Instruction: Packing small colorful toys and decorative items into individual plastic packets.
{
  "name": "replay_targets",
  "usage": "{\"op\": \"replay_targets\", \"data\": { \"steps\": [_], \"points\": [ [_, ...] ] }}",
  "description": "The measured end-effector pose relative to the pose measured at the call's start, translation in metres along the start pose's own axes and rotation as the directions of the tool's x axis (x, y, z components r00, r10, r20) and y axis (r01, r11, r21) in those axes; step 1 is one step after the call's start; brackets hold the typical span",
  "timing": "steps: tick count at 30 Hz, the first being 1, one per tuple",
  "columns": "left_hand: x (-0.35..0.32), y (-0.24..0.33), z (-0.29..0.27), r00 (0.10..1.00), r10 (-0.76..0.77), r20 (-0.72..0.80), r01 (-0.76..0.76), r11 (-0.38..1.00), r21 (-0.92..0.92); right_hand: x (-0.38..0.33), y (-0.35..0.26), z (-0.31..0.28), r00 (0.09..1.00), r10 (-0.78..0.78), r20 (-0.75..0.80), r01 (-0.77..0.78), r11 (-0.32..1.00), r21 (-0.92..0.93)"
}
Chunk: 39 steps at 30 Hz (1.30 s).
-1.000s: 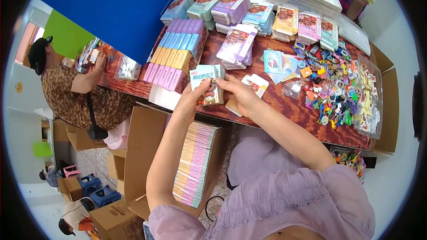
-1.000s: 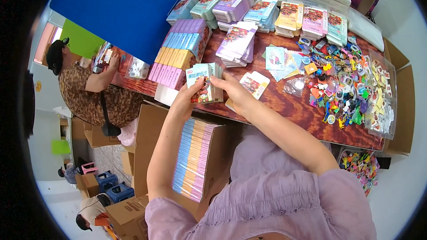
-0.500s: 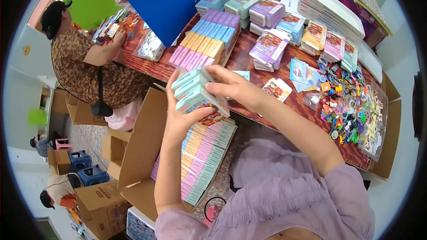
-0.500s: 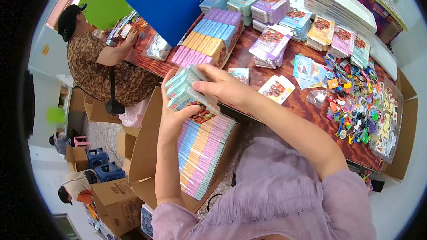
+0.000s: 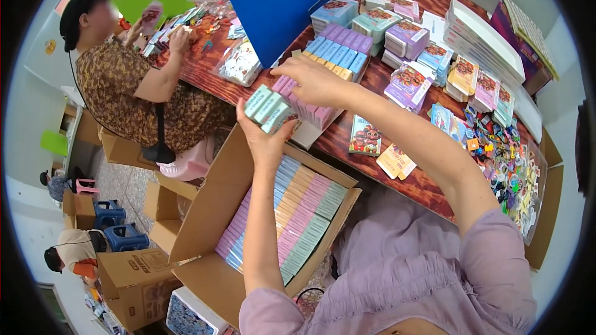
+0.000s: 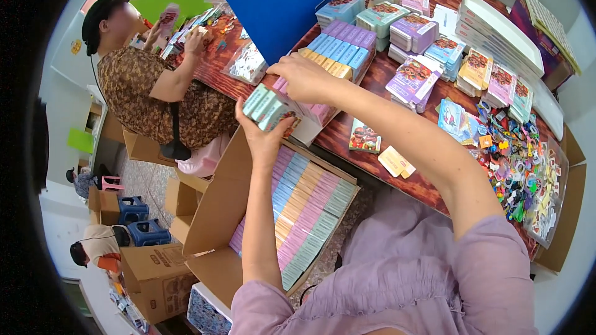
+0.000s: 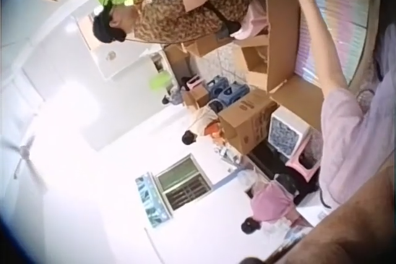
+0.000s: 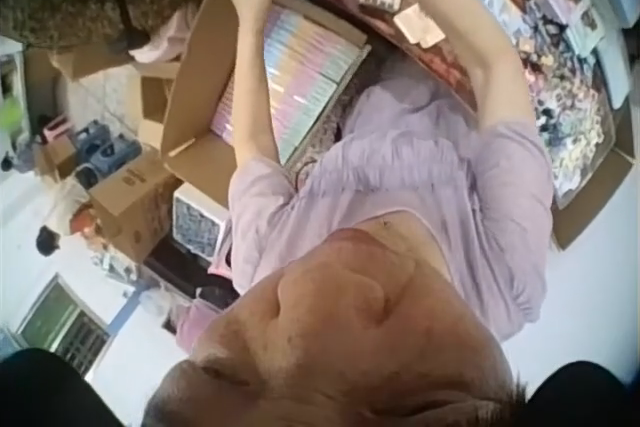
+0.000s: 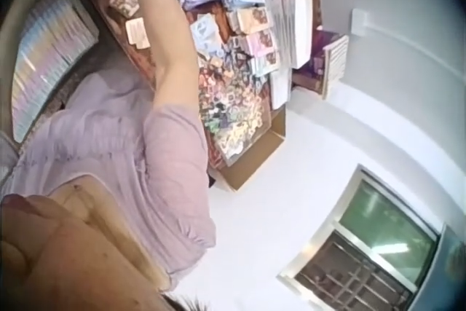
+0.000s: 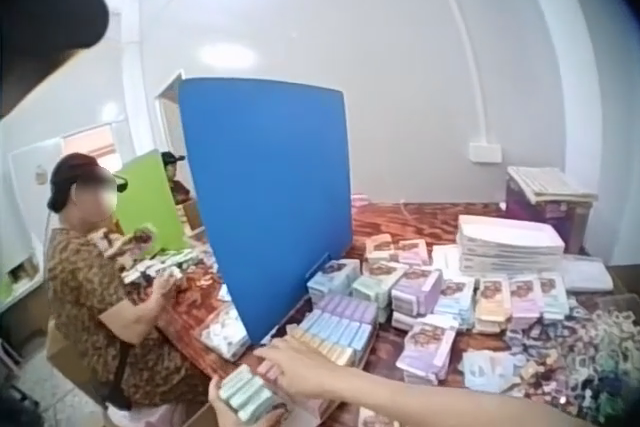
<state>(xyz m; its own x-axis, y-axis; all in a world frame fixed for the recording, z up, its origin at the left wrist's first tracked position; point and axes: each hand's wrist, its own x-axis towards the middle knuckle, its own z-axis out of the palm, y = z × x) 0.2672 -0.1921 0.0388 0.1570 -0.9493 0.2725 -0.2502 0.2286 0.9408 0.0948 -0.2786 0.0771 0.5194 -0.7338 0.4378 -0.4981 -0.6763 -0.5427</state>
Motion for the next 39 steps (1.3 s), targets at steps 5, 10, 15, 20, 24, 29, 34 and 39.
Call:
{"op": "replay_targets", "data": {
  "steps": [5, 10, 15, 20, 24, 29, 34, 39],
  "points": [
    [0.015, -0.017, 0.008, 0.996, 0.067, -0.057, -0.053, 0.973, 0.226, 0.01, -0.004, -0.003, 0.981, 0.095, 0.167, -0.116, 0.986, 0.123],
    [0.026, -0.025, 0.008, 0.993, 0.109, -0.053, -0.089, 0.955, 0.283, 0.021, -0.016, -0.01, 0.948, -0.093, 0.303, 0.108, 0.994, -0.033],
    [0.026, -0.034, 0.011, 0.976, 0.213, -0.052, -0.158, 0.849, 0.505, 0.037, -0.022, 0.007, 0.891, -0.243, 0.383, 0.369, 0.879, -0.302],
    [0.021, -0.02, -0.005, 0.989, -0.043, 0.139, -0.016, 0.916, 0.402, 0.048, -0.009, 0.014, 0.829, -0.183, 0.529, 0.377, 0.881, -0.287],
    [0.005, -0.036, -0.033, 0.978, 0.104, 0.179, -0.193, 0.776, 0.601, 0.051, -0.009, 0.014, 0.827, -0.233, 0.512, 0.404, 0.88, -0.251],
    [-0.009, -0.042, -0.035, 0.926, 0.301, 0.226, -0.374, 0.675, 0.636, 0.056, -0.015, 0.019, 0.82, -0.193, 0.539, 0.368, 0.899, -0.238],
    [-0.009, -0.042, -0.036, 0.91, 0.316, 0.27, -0.413, 0.624, 0.663, 0.058, -0.016, 0.016, 0.806, -0.208, 0.554, 0.398, 0.884, -0.246],
    [-0.003, -0.043, -0.039, 0.912, 0.306, 0.273, -0.409, 0.625, 0.665, 0.064, -0.018, 0.01, 0.781, -0.194, 0.594, 0.408, 0.878, -0.249]
  ]
}}
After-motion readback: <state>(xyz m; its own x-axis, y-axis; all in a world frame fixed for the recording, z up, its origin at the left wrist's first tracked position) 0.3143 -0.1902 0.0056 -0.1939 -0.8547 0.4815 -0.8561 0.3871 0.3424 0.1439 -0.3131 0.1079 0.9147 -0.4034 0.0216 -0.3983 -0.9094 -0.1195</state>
